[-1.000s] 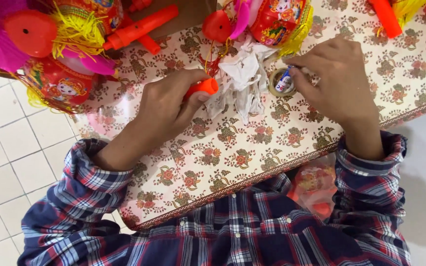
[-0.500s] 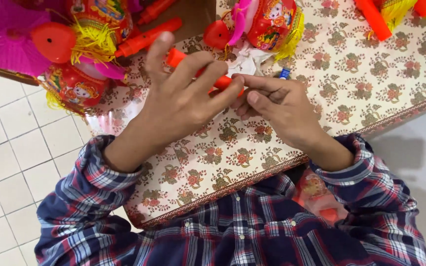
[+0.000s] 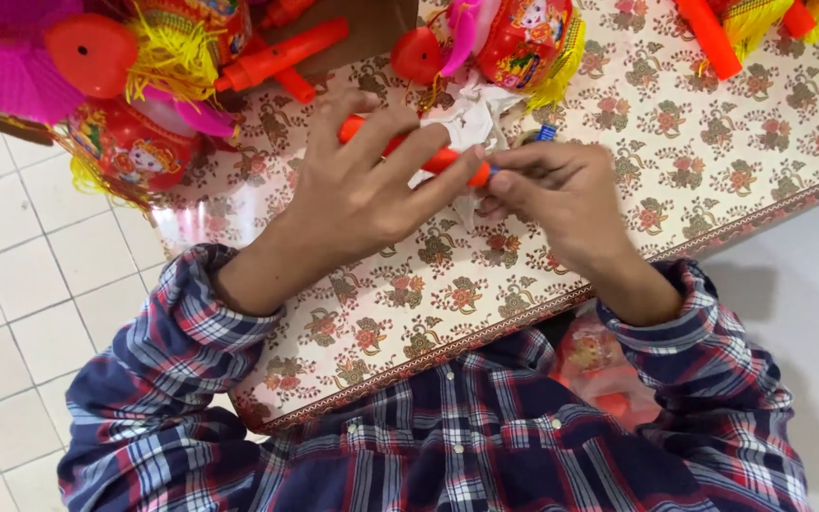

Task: Assembling small decorative lanterns by attaching plastic handles, applying glue, and cleaning them with a cloth.

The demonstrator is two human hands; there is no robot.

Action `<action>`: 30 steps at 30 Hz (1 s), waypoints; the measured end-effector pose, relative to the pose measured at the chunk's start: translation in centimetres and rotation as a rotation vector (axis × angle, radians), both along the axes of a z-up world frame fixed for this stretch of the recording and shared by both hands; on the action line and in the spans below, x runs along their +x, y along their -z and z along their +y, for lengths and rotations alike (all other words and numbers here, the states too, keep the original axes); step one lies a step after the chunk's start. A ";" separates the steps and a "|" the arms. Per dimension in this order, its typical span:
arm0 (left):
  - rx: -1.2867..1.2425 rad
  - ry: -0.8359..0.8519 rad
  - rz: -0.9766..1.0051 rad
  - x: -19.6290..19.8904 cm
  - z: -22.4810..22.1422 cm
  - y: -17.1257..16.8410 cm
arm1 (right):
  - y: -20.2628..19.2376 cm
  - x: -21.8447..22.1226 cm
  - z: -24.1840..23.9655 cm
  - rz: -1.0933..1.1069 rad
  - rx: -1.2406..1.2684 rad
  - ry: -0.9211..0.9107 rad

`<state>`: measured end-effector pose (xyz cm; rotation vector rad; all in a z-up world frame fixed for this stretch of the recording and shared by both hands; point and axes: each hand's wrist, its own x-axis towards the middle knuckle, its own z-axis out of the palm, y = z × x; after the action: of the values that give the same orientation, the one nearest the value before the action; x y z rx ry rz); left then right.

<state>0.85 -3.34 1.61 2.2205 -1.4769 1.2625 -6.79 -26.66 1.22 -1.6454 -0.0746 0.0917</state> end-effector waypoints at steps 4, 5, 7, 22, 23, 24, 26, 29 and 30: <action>-0.157 -0.092 0.194 0.2 0.1 0.7 | 1.3 0.4 -4.1 -0.412 -0.110 0.076; -0.163 -0.095 0.198 0.7 0.2 1.5 | 1.3 0.5 -5.5 -0.409 -0.116 0.071; -0.229 -0.108 0.399 1.6 0.4 3.0 | 1.2 0.8 -8.4 -0.739 -0.498 0.202; 0.166 -0.323 0.941 1.4 0.7 1.6 | -0.1 1.1 -7.7 -0.485 -1.106 0.048; 0.161 -0.328 0.942 1.5 0.6 1.6 | 0.0 1.3 -7.9 -0.488 -1.107 0.042; 0.230 -0.388 0.981 1.5 0.6 1.6 | 0.1 1.5 -8.0 -0.428 -1.128 0.031; 0.294 -0.458 1.027 1.4 0.5 1.8 | 0.4 1.7 -8.1 -0.370 -1.147 0.006; 0.368 -0.484 1.163 1.7 0.4 2.3 | 0.6 2.1 -7.9 -0.457 -1.118 0.004; 0.326 -0.449 1.168 1.7 0.5 2.5 | 0.7 2.3 -7.7 -0.422 -1.134 0.007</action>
<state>2.53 -2.83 -0.85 2.7329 -0.7313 -0.3561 -4.52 -34.39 0.52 -2.7767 -0.3939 -0.2744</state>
